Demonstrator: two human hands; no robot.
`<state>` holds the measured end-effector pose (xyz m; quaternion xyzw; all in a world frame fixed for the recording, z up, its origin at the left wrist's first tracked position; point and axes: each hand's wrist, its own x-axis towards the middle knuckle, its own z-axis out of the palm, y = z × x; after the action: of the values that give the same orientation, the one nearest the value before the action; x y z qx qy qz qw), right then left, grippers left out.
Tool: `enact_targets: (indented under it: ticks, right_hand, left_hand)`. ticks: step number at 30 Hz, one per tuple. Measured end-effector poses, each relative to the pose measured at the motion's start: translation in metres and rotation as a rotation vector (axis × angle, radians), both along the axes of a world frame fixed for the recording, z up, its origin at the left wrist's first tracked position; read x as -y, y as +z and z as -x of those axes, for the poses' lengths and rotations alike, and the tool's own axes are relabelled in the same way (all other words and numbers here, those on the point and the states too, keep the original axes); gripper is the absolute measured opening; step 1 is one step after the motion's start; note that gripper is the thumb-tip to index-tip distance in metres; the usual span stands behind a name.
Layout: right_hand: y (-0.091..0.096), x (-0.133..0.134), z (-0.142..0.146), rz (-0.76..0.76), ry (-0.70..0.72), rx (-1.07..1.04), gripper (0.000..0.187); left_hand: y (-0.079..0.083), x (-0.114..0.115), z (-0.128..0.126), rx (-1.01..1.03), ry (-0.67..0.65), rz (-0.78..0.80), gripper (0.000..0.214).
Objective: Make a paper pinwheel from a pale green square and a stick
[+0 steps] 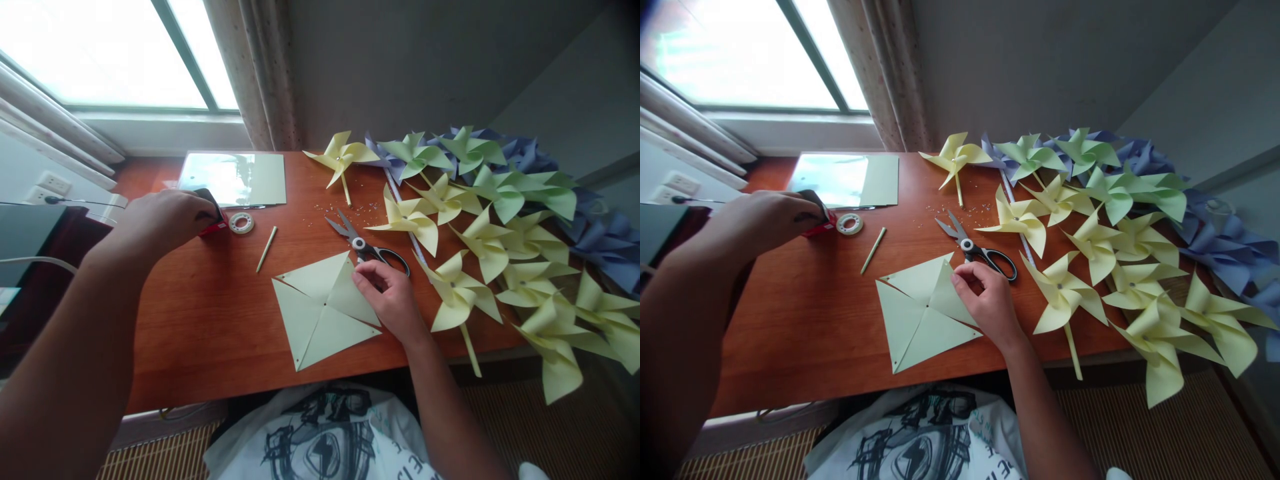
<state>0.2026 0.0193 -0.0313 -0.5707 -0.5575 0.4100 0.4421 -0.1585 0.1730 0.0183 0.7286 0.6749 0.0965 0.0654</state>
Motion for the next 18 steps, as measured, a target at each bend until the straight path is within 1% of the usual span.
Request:
enact_targets:
  ticks: [1, 2, 3, 6, 9, 11, 13, 18]
  right_hand:
    - [0.0, 0.0, 0.0, -0.001, 0.002, 0.001, 0.011]
    - [0.0, 0.0, 0.0, -0.003, 0.005, 0.002, 0.011]
    - [0.0, 0.0, -0.001, -0.004, 0.007, 0.003, 0.011]
    - [-0.001, 0.0, -0.001, -0.005, 0.012, 0.011, 0.011]
    - [-0.002, 0.0, -0.001, -0.003, 0.015, 0.014, 0.012]
    - [-0.002, 0.0, -0.001, -0.003, 0.013, 0.014, 0.012]
    - [-0.002, 0.0, -0.001, -0.001, 0.011, 0.014, 0.012]
    - [-0.001, 0.0, -0.001, 0.006, 0.017, 0.011, 0.011]
  left_hand:
    - [0.0, 0.001, 0.0, -0.13, -0.082, 0.03, 0.004]
    - [0.0, 0.002, 0.0, -0.243, -0.134, 0.04, 0.01]
    - [0.001, 0.003, -0.001, -0.333, -0.156, 0.037, 0.015]
    - [0.004, 0.008, -0.007, -0.413, -0.098, 0.006, 0.022]
    - [0.006, 0.013, -0.014, -0.407, 0.002, -0.066, 0.028]
    - [0.007, 0.017, -0.02, -0.355, 0.092, -0.149, 0.031]
    - [0.007, 0.021, -0.024, -0.272, 0.151, -0.204, 0.031]
    - [0.006, 0.033, -0.038, -0.113, 0.161, -0.297, 0.024]
